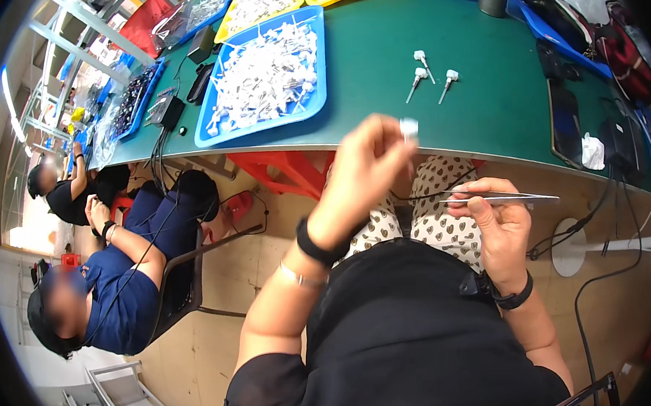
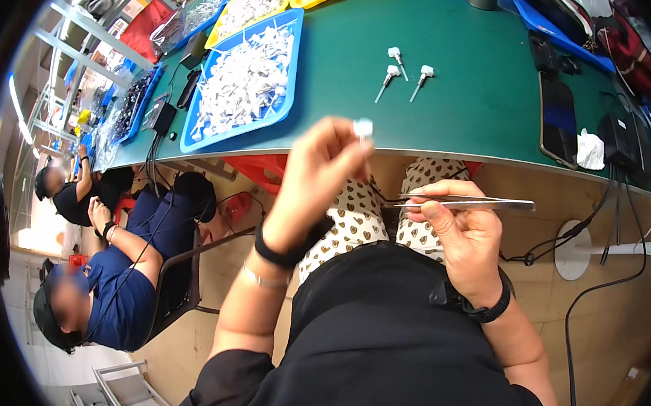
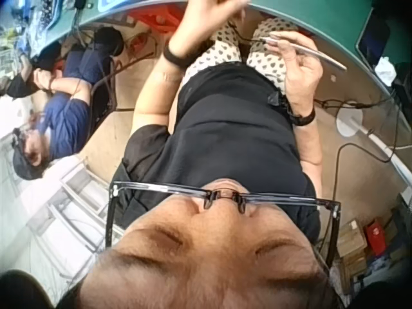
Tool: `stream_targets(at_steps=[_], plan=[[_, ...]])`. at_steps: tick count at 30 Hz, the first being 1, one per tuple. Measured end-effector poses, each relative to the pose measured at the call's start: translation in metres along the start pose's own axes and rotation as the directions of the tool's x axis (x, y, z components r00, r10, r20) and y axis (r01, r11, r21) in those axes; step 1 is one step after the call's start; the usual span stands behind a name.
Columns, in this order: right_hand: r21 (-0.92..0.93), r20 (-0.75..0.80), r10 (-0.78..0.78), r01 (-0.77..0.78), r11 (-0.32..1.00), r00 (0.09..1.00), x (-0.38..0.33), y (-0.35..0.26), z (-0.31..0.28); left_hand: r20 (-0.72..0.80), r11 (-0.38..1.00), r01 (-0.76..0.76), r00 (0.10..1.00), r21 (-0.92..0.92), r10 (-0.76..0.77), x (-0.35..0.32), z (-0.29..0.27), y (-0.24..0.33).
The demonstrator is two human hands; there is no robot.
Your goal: The person sits at a green workbench and uses tweezers to manipulate small white plastic components. They repeatedly pick up individual pieces from a blue tray, adjust them with the tool, and place them onto the table surface.
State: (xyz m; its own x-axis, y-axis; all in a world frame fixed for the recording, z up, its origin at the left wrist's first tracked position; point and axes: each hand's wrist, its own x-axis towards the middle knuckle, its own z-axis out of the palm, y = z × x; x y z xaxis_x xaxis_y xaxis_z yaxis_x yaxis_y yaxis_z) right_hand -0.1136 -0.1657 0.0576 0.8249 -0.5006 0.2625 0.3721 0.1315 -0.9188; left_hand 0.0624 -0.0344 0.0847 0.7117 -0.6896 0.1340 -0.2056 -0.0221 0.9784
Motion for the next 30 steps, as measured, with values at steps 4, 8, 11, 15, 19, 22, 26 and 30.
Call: stream_targets(at_steps=[4, 8, 11, 15, 19, 22, 26, 30], plan=[[-0.014, 0.012, 0.05, -0.05, 0.999, 0.999, -0.004, 0.005, 0.008, 0.05, 0.982, 0.139, 0.99, -0.131, -0.134, -0.07, 0.018, -0.031], [-0.091, 0.037, 0.035, -0.032, 0.995, 0.999, -0.011, 0.019, 0.014, 0.006, 0.982, 0.074, 0.997, -0.175, -0.074, -0.093, 0.026, -0.052], [-0.142, 0.059, 0.006, 0.002, 0.99, 0.998, -0.019, 0.028, 0.02, -0.012, 0.99, 0.066, 0.998, -0.121, -0.068, -0.097, 0.023, -0.057], [-0.22, 0.06, -0.031, 0.044, 0.975, 0.998, -0.019, 0.031, 0.023, -0.067, 0.999, -0.023, 0.998, -0.035, 0.021, -0.1, 0.023, -0.063], [-0.295, 0.056, 0.015, 0.002, 0.955, 0.998, -0.022, 0.036, 0.023, -0.104, 0.999, -0.038, 0.994, -0.017, 0.036, -0.103, 0.025, -0.07], [-0.324, 0.063, -0.02, 0.039, 0.945, 0.998, -0.022, 0.037, 0.026, -0.11, 0.993, -0.1, 0.988, 0.069, 0.108, -0.105, 0.027, -0.077], [-0.387, 0.078, -0.008, 0.038, 0.921, 0.997, -0.021, 0.037, 0.026, -0.114, 0.97, -0.169, 0.975, 0.174, 0.19, -0.104, 0.027, -0.078], [-0.401, 0.064, -0.007, 0.032, 0.916, 0.998, -0.022, 0.038, 0.026, -0.105, 0.956, -0.191, 0.97, 0.222, 0.218, -0.104, 0.028, -0.079]])
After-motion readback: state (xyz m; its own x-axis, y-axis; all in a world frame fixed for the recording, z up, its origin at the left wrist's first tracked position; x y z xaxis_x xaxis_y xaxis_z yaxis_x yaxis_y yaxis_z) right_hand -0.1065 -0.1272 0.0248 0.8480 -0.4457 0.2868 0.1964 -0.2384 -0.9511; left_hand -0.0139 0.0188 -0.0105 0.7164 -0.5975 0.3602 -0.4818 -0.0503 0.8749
